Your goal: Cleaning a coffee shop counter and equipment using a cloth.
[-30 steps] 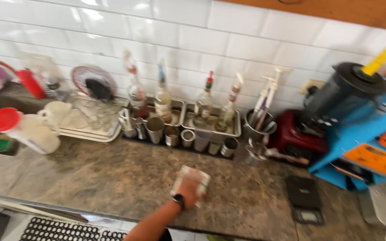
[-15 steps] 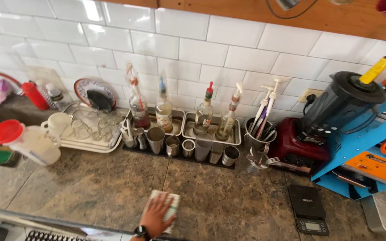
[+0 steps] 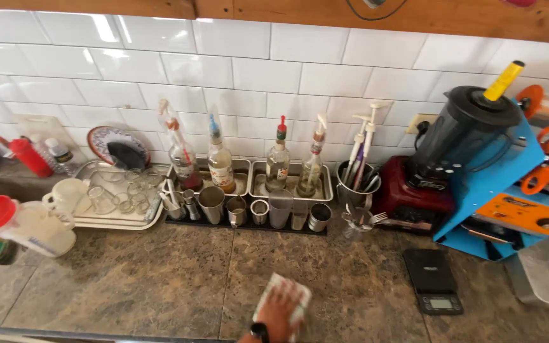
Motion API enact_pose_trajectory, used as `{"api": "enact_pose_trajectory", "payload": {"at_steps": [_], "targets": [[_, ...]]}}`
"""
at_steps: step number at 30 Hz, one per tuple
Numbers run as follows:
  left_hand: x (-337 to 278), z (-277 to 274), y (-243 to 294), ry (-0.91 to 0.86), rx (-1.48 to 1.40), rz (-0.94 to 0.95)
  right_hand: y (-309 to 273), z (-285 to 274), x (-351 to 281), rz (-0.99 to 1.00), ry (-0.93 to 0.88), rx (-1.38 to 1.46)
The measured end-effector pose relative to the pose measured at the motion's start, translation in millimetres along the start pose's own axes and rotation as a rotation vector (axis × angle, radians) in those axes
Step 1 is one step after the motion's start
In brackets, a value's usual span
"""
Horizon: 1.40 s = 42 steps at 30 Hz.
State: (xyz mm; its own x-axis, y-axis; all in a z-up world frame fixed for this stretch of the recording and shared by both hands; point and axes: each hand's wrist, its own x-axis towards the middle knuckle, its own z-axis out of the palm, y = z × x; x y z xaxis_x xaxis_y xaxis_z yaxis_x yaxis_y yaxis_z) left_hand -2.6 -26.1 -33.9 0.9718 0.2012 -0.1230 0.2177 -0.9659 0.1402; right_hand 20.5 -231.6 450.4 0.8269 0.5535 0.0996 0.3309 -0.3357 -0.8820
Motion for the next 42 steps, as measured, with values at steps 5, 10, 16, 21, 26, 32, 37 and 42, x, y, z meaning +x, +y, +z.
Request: {"api": "enact_pose_trajectory", "payload": {"at_steps": [5,10,16,21,26,32,37,42], "targets": [[-44.8,6.3,-24.7,0.354,-0.38,0.398,277.5,59.5,113.3,0.026,-0.085,-0.095],[-75.2,-20.9,-111.9,0.167,-0.077,-0.081,513.4,108.5,105.5,0.402,-0.232,-0.687],[-39.6,64.8,-166.4,0.461,0.333,-0.597,536.7,141.4,74.8,0.373,-0.149,-0.91],[7.9,28.2,-83.0,0.463,-0.253,-0.262,514.4,138.2,75.0,0.441,-0.211,-0.919],[-2.8,17.4,-19.7,0.747,0.382,0.136,498.2,136.7,69.5,0.403,-0.135,-0.883],[-56.4,-4.9,-89.8,-0.19,-0.034,-0.192,513.1,148.9,71.1,0.425,-0.094,-1.012],[-51.9,-21.7,-148.0,0.344,0.301,-0.366,541.3,159.8,72.3,0.391,0.006,-1.032],[-10.7,-17.5,-149.8,0.035,0.083,-0.585,528.7,148.3,73.2,0.431,-0.175,-1.021]]}}
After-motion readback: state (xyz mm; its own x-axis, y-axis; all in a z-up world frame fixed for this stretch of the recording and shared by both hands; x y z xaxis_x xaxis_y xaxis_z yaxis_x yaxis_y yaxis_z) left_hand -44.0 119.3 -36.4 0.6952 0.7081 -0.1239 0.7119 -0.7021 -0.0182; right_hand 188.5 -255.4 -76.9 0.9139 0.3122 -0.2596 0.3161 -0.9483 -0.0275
